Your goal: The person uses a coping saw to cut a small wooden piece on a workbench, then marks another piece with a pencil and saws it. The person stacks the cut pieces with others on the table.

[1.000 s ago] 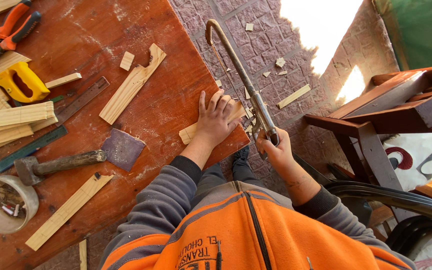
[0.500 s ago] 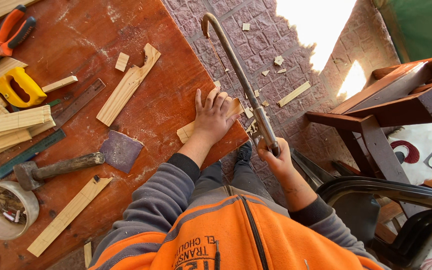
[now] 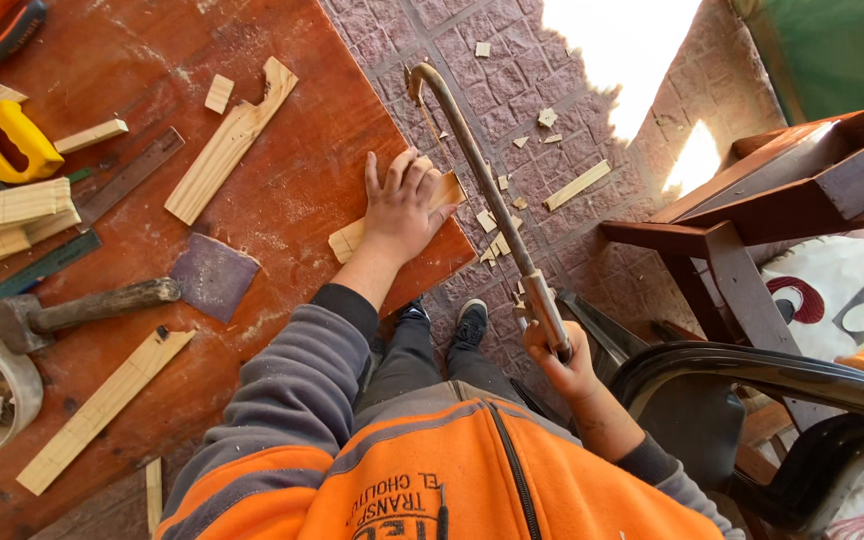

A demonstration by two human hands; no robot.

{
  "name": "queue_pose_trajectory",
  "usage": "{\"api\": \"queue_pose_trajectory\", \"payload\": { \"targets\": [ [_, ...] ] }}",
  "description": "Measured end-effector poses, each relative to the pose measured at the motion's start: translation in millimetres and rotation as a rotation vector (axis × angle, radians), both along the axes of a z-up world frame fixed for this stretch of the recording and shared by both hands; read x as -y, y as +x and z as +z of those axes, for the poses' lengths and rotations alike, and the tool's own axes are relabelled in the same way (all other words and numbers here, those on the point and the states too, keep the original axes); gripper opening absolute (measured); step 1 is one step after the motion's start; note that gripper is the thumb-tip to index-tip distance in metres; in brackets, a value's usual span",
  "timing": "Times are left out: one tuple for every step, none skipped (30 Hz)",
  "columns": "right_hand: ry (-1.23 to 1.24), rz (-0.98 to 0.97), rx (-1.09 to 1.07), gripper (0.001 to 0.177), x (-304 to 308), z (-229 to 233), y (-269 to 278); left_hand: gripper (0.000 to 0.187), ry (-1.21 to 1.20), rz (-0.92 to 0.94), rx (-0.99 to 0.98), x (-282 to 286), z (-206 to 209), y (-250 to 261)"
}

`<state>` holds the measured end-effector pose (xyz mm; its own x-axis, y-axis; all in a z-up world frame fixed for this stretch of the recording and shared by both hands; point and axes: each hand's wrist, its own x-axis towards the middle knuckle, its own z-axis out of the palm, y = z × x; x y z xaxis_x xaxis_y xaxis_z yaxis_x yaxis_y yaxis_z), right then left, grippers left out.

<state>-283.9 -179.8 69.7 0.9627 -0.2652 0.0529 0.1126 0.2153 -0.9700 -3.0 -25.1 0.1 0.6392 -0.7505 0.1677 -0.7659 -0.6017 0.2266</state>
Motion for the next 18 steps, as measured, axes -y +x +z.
{"api": "queue_pose_trajectory", "payload": {
  "targets": [
    [-0.003,0.003,0.006,0.031,1,-2,-6,0.058,-0.003,0.003,0.006,0,0,0],
    [-0.006,0.003,0.017,0.031,2,-4,-11,0.058,0.005,0.003,0.005,-1,0,0],
    [-0.009,0.0,0.028,0.031,2,-6,-17,0.057,0.013,0.0,0.003,-1,0,0],
    [-0.011,0.0,0.033,0.031,2,-11,-22,0.057,0.011,0.0,0.008,-2,-1,-1],
    [-0.024,0.004,0.042,0.03,4,-17,-25,0.058,0.013,-0.005,0.007,-2,-2,0],
    [-0.036,0.008,0.051,0.03,6,-24,-28,0.059,0.016,-0.011,0.006,-2,-4,1],
    [-0.037,0.012,0.053,0.03,8,-26,-27,0.059,0.015,-0.007,0.008,-2,0,0],
    [-0.033,0.019,0.082,0.031,10,-29,-25,0.058,0.061,-0.009,-0.042,-3,3,0],
    [-0.029,0.021,0.114,0.033,12,-32,-21,0.057,0.107,-0.015,-0.087,-2,7,4],
    [-0.031,0.02,0.12,0.033,14,-36,-19,0.057,0.106,-0.016,-0.081,-1,10,6],
    [-0.04,0.022,0.137,0.033,14,-39,-20,0.058,0.129,-0.018,-0.112,-2,12,5],
    [-0.049,0.025,0.154,0.034,13,-42,-20,0.059,0.152,-0.02,-0.142,-3,14,4],
    [-0.05,0.026,0.158,0.034,13,-44,-20,0.059,0.151,-0.019,-0.138,-2,15,4],
    [-0.03,0.023,0.173,0.035,12,-45,-20,0.059,0.182,-0.021,-0.146,-2,15,5],
    [-0.009,0.022,0.187,0.036,12,-46,-20,0.06,0.213,-0.021,-0.155,-2,15,4],
    [-0.01,0.024,0.19,0.036,14,-46,-19,0.06,0.212,-0.019,-0.152,-2,14,5],
    [-0.02,0.034,0.197,0.035,16,-47,-19,0.059,0.19,-0.018,-0.143,-1,12,4],
    [-0.029,0.044,0.205,0.034,18,-47,-19,0.058,0.168,-0.018,-0.133,-1,11,4]
  ]
}}
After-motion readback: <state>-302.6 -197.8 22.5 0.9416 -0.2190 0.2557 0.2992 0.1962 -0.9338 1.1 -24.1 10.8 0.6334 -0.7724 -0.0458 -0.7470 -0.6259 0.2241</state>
